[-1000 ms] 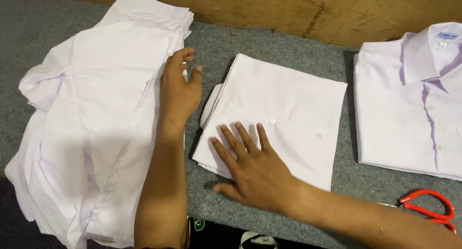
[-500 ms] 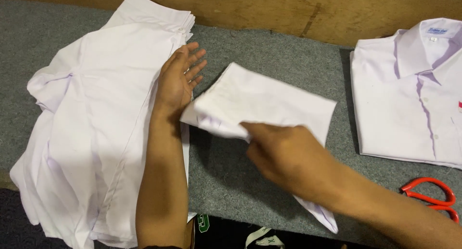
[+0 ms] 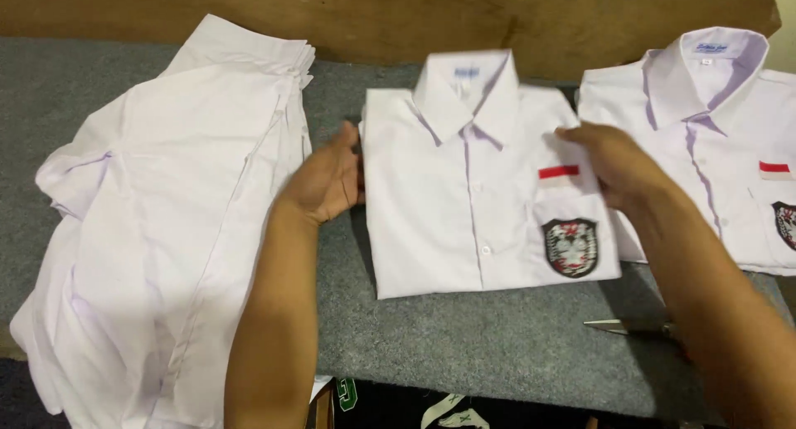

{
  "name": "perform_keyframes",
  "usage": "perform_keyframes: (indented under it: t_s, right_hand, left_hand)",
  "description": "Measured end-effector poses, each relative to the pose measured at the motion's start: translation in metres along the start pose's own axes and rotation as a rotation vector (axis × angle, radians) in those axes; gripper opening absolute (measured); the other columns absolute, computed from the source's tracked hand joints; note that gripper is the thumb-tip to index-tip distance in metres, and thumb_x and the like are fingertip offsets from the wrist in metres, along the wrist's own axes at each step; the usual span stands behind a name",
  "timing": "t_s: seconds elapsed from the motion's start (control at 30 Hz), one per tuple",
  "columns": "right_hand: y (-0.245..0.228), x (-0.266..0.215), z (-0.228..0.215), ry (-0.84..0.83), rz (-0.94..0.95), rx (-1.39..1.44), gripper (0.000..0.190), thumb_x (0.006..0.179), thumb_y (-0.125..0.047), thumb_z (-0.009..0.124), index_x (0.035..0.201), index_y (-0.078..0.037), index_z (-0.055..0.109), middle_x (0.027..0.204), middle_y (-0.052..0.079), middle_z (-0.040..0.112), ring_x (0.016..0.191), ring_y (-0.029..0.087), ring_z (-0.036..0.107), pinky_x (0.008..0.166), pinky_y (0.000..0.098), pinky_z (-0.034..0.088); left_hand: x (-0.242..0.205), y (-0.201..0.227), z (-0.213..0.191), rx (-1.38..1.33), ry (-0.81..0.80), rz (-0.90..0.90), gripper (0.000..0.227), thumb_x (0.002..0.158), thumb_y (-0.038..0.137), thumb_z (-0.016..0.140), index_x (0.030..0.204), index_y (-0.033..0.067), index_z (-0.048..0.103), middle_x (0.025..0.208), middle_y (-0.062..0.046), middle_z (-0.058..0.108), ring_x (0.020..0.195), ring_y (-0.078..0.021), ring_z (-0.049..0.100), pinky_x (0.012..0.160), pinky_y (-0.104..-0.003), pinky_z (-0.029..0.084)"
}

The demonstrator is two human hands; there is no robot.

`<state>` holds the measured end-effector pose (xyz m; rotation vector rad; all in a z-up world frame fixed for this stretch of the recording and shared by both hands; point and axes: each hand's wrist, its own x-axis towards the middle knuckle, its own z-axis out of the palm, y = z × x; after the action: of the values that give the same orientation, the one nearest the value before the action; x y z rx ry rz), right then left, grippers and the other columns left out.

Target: Buttoning, folding, and trimming loose threads from white school shirts to prepare them for packaging.

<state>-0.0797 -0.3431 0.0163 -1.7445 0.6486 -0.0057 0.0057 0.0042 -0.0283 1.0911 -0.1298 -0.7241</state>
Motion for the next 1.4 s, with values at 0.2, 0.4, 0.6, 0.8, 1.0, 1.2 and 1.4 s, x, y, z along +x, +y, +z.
perform_keyframes:
  t_s: [0.2, 0.4, 0.6, 0.8, 1.0, 1.2, 1.4]
  right_hand:
    - [0.002, -0.026, 0.014, -0.054, -0.09, -0.227, 0.056, 0.098, -0.014, 0.063, 0.149, 0.004, 0.048, 0.129, 0.033, 0.06, 0.117, 0.048, 0.062, 0.096, 0.0644, 0.049]
    - [-0.019, -0.038, 0.026, -0.096, -0.159, -0.279, 0.065, 0.099, -0.012, 0.06, 0.157, 0.001, 0.034, 0.143, 0.036, 0.051, 0.137, 0.05, 0.048, 0.113, 0.0631, 0.036]
    - [0.012, 0.019, 0.017, -0.017, -0.206, -0.58, 0.06, 0.103, -0.019, 0.06, 0.156, -0.006, 0.036, 0.132, 0.037, 0.06, 0.122, 0.051, 0.06, 0.1, 0.0634, 0.048]
    - [-0.012, -0.045, 0.01, 0.045, -0.324, -0.963, 0.055, 0.102, -0.022, 0.052, 0.153, -0.009, 0.036, 0.134, 0.028, 0.059, 0.107, 0.056, 0.064, 0.085, 0.0659, 0.052]
    - [-0.003, -0.115, -0.053, -0.099, -0.137, -1.377, 0.055, 0.094, -0.056, 0.047, 0.145, -0.034, 0.041, 0.135, -0.002, 0.064, 0.107, 0.033, 0.074, 0.085, 0.0542, 0.059]
    - [0.144, -0.113, -0.142, -0.068, 0.068, -1.543, 0.066, 0.085, -0.065, 0.051, 0.147, -0.048, 0.037, 0.141, -0.019, 0.06, 0.116, 0.021, 0.077, 0.088, 0.0433, 0.065]
    - [0.266, -0.115, -0.196, 0.072, -0.375, -1.211, 0.071, 0.071, -0.018, 0.073, 0.14, -0.029, 0.059, 0.144, -0.002, 0.062, 0.132, 0.022, 0.062, 0.101, 0.0412, 0.056]
  left_hand:
    - [0.02, -0.019, 0.001, 0.542, 0.248, 0.074, 0.075, 0.091, 0.016, 0.077, 0.155, 0.0083, 0.038, 0.116, -0.02, 0.071, 0.101, -0.028, 0.073, 0.082, -0.043, 0.065]
    - [0.001, 0.0, 0.004, 0.782, 0.354, 0.125, 0.086, 0.09, 0.012, 0.069, 0.162, 0.0078, 0.023, 0.123, -0.023, 0.069, 0.112, -0.0296, 0.069, 0.089, -0.043, 0.061]
    - [0.009, -0.002, 0.009, 1.033, 0.57, 0.045, 0.07, 0.097, 0.032, 0.069, 0.155, 0.0091, 0.038, 0.116, -0.014, 0.073, 0.107, -0.0253, 0.071, 0.086, -0.041, 0.061]
    - [-0.005, 0.006, 0.04, 1.25, 0.705, 0.14, 0.069, 0.096, 0.026, 0.064, 0.155, 0.0097, 0.033, 0.12, -0.01, 0.067, 0.113, -0.0303, 0.065, 0.086, -0.05, 0.054]
    - [-0.01, -0.008, 0.042, 1.515, 0.586, 0.495, 0.046, 0.094, 0.016, 0.063, 0.139, 0.0118, 0.055, 0.126, -0.012, 0.061, 0.113, -0.0391, 0.056, 0.098, -0.051, 0.042]
    - [-0.014, -0.005, 0.048, 1.421, 0.441, 0.487, 0.032, 0.096, 0.008, 0.054, 0.124, 0.0148, 0.068, 0.11, -0.001, 0.067, 0.105, -0.0305, 0.061, 0.091, -0.044, 0.046]
    - [-0.006, -0.021, 0.054, 1.422, 0.203, 0.588, 0.028, 0.099, 0.01, 0.055, 0.124, 0.013, 0.068, 0.11, -0.004, 0.065, 0.105, -0.0273, 0.059, 0.097, -0.043, 0.041]
